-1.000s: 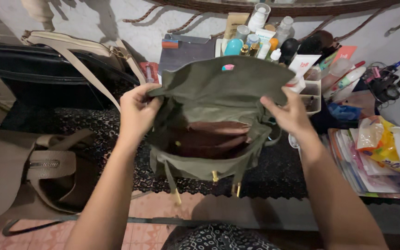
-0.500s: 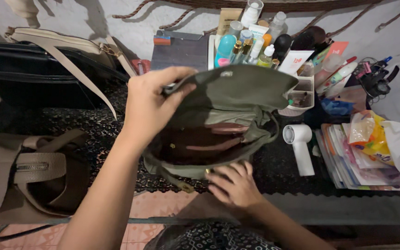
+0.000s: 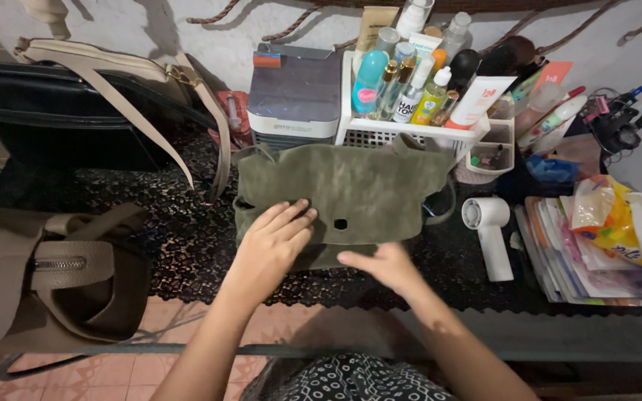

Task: The person packs a small beige handbag and a green backpack with various toiletries and personal items from a cluttered vanity table. They place bottles, tubes, and small containers into the bags, then close and secure them.

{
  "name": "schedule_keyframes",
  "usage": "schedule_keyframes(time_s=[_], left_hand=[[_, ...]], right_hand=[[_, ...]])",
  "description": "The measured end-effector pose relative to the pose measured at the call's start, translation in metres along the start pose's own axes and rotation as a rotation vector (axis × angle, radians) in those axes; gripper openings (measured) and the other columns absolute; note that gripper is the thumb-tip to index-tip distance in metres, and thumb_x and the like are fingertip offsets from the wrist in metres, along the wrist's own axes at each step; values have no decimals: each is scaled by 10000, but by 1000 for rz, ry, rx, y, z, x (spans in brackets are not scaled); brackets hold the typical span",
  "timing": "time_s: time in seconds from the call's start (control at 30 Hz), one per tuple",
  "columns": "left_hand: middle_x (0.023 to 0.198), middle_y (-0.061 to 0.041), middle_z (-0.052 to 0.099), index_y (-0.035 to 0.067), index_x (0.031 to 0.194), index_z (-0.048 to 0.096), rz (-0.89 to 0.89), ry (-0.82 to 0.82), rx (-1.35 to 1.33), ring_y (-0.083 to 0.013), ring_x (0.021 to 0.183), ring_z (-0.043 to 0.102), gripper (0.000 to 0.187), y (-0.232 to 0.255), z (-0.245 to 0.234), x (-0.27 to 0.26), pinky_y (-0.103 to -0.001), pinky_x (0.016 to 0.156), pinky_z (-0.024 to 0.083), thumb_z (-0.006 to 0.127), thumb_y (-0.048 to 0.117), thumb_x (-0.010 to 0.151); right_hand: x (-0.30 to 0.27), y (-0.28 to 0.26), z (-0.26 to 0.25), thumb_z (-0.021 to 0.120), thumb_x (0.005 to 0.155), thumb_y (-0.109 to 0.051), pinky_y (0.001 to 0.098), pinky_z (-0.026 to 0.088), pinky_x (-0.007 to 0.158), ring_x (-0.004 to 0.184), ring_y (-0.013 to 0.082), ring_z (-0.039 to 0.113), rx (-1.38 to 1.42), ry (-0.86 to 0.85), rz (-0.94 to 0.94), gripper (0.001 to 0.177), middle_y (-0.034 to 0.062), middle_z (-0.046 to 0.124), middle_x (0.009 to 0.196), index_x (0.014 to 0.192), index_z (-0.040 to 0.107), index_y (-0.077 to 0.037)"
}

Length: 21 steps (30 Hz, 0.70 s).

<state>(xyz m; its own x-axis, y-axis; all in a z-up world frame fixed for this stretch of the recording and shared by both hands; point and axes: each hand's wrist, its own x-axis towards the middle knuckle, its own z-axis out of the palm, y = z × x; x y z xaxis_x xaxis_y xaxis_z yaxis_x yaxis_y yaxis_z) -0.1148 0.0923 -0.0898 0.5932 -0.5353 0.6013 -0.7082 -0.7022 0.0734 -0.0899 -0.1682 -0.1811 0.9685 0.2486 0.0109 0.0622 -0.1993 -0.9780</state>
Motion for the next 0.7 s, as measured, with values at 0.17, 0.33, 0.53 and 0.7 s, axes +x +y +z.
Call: schedule_keyframes(time_s=[0.17, 0.33, 0.53, 0.7], left_hand=[[1407, -130, 640, 32, 1025, 705, -44, 68, 79, -290, 1383, 530, 207, 4, 21, -11, -436, 1159, 391, 609, 110, 859], [1390, -239, 437, 98, 1232, 648, -388, 643, 97, -381, 1342, 378, 406, 22, 26, -13, -475, 1152, 324, 693, 179, 837], [1118, -157, 719, 58, 1305, 579, -924, 561, -429, -264, 1004, 717, 523, -15, 28, -5, -351, 898, 552, 788, 159, 837], [1013, -129, 758, 81, 1353, 579, -1102, 215, -563, -295, 719, 678, 613, -34, 25, -2, -350, 725, 547, 721, 146, 760]], right_hand=[[-3, 5, -3, 764, 885, -180, 300, 528, 949, 1083, 135, 674, 505, 288, -45, 403, 41, 717, 1208, 1244, 660, -28], [4, -2, 1, 786, 929, -242, 292, 548, 799, 849, 119, 690, -148, 512, -127, 317, 80, 792, 957, 1057, 736, 43], [14, -20, -23, 813, 914, -311, 353, 538, 671, 672, 184, 665, -319, 445, 116, 380, 142, 766, 769, 955, 768, 64], [30, -11, 0, 827, 856, -306, 355, 578, 745, 792, 247, 749, -372, 440, -244, 380, 134, 778, 926, 1012, 733, 27]])
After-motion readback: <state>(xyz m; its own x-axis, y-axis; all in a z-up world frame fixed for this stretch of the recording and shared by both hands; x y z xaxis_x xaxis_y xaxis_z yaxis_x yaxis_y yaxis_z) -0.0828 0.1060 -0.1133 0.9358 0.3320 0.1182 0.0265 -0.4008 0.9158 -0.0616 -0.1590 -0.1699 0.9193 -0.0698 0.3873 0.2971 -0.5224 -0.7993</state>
